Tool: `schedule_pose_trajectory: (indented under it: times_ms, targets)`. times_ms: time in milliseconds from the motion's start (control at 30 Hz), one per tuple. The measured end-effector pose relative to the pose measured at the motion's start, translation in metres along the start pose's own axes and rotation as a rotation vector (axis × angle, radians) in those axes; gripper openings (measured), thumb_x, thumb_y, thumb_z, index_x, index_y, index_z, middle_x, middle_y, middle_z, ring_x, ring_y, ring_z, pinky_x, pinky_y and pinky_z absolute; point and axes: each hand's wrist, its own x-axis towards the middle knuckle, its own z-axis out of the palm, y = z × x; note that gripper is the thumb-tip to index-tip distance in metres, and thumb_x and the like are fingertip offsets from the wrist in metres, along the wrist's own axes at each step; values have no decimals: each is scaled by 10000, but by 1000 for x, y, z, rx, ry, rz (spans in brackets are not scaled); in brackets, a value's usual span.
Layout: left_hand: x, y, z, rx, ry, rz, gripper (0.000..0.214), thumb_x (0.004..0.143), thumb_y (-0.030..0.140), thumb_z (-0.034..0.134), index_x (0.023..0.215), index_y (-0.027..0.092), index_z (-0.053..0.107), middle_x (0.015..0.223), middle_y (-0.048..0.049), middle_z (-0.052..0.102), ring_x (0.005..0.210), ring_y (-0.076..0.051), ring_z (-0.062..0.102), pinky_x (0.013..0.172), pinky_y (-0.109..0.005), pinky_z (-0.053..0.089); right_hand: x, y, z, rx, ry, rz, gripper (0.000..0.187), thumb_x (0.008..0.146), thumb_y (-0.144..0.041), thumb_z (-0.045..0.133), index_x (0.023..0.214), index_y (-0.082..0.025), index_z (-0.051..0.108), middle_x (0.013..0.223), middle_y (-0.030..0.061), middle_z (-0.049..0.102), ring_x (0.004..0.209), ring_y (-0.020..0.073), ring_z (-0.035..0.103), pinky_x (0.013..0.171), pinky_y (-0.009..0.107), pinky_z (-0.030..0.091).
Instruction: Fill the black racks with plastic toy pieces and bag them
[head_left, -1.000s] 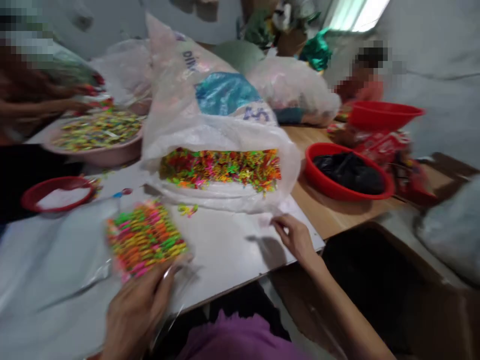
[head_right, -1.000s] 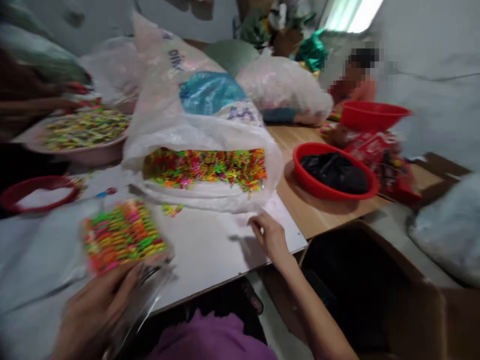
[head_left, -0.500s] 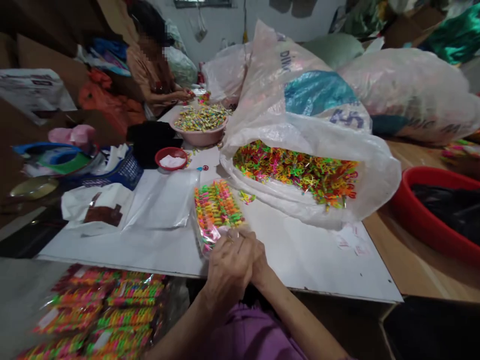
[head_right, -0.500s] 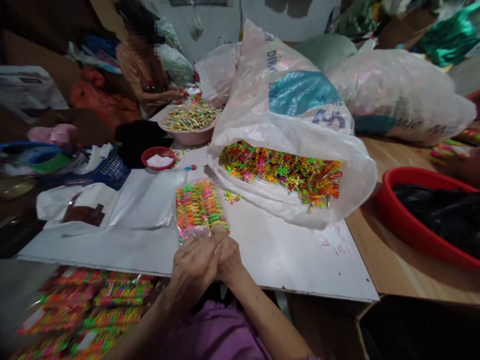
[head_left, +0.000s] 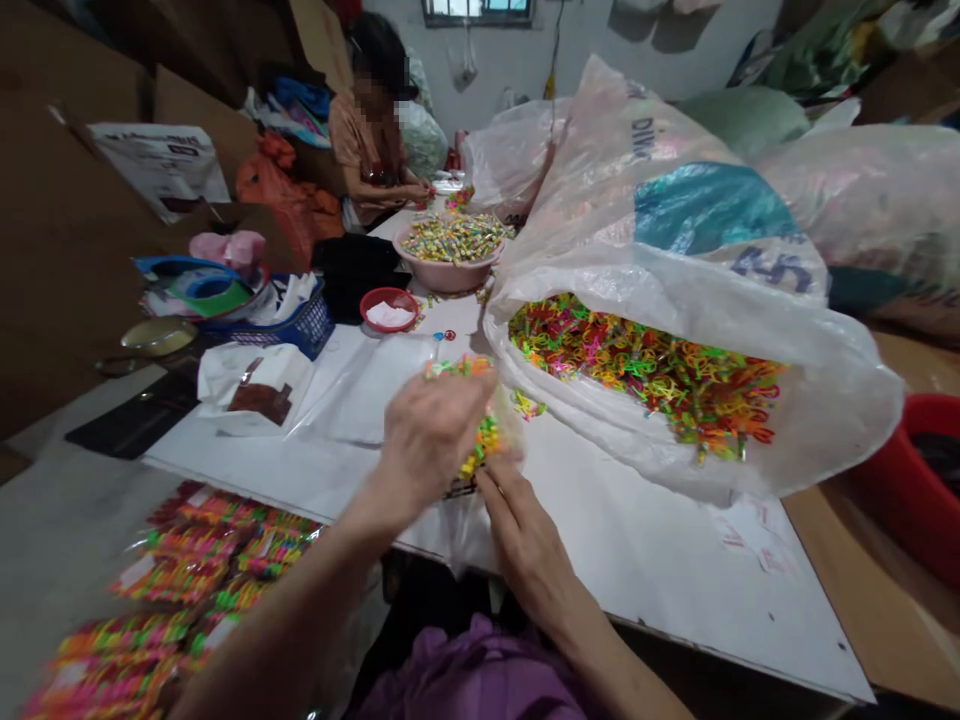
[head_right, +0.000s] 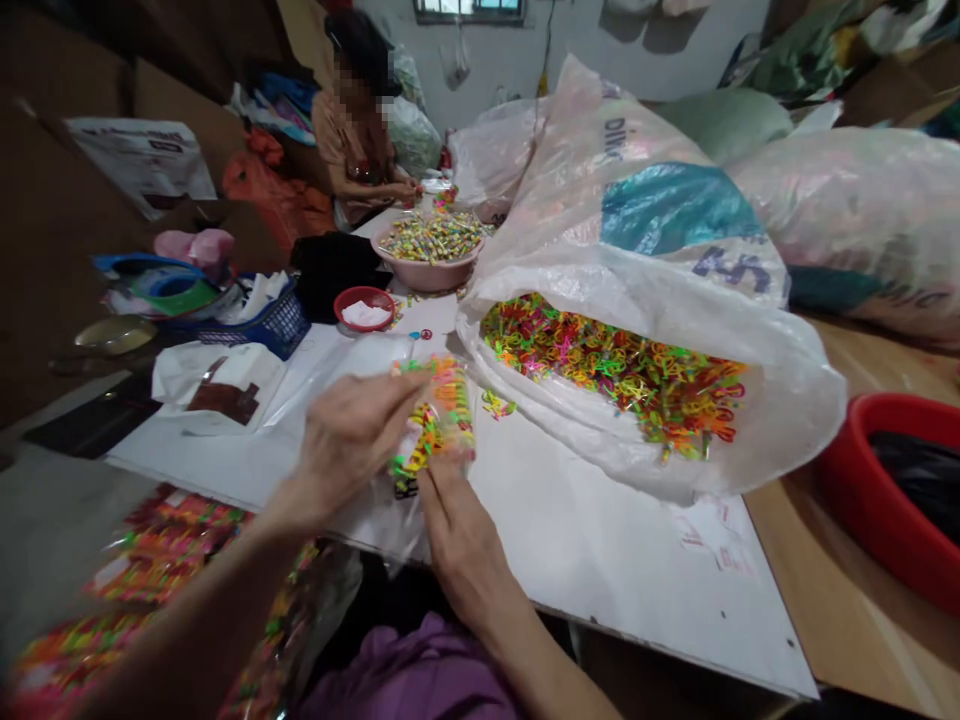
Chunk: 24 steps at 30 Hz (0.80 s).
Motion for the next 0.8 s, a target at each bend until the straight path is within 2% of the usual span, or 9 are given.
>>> schedule_pose_trajectory:
  times_ms: [100,167,267,367,500,633,733,800]
  targets:
    - [38,-32,-11,-20,-58,-19,243,890,295,438,1029,217,622,858,-14,702,750,-144,627,672,-257,399,-20,0,-17,-15,36,34,521,867,-30,365,1375,-134,314,1303,161,447,1262,223,382,974,378,459]
    - [67,-52,-17,-28,-120,-39,256,885,336,441,1000,223,641,839,-11,702,729,-144,624,655,-250,398,-25,5,-16,-53,59,95,507,853,-33,386,1345,-155,367,1261,153,481,1215,222,433,933,379,490]
    - [109,-80,-26,131,-138,-91,273,882,336,432,1017,228,644,872,-33,695,767,-172,620,661,-275,399,-23,15,-4,-100,63,112,445,837,-42,401,1263,-158,458,1206,148,525,1137,229,497,884,397,518]
    - [139,-100,-32,331,-139,-124,299,881,303,408,1035,190,638,871,-86,683,796,-209,617,654,-303,396,-25,23,15,-122,76,81,415,815,-35,383,1188,-167,509,1161,134,561,1072,225,542,842,390,539]
    - [156,-107,-31,407,-218,-54,237,821,249,470,940,174,661,749,-76,673,747,-216,625,607,-282,387,-48,41,36,-153,81,75,388,799,-59,359,1119,-181,543,1119,123,590,1005,208,592,786,337,562]
    - [162,-104,-29,454,-229,54,281,854,237,400,967,190,653,749,-71,672,734,-218,633,583,-275,380,-90,68,48,-169,41,70,322,839,-158,430,1144,-172,534,1119,138,598,1002,210,608,789,297,561]
    - [167,-106,-31,439,-167,142,281,865,264,401,965,209,658,698,-60,660,668,-202,619,556,-269,362,-116,84,63,-213,117,44,271,850,-208,494,1113,-183,554,1083,134,624,956,211,632,763,281,564]
    - [171,-110,-34,433,-106,171,285,873,303,402,964,213,657,665,-50,646,626,-183,601,546,-262,355,-125,92,74,-245,190,58,222,858,-201,492,1061,-203,581,1023,113,653,904,214,649,726,292,568]
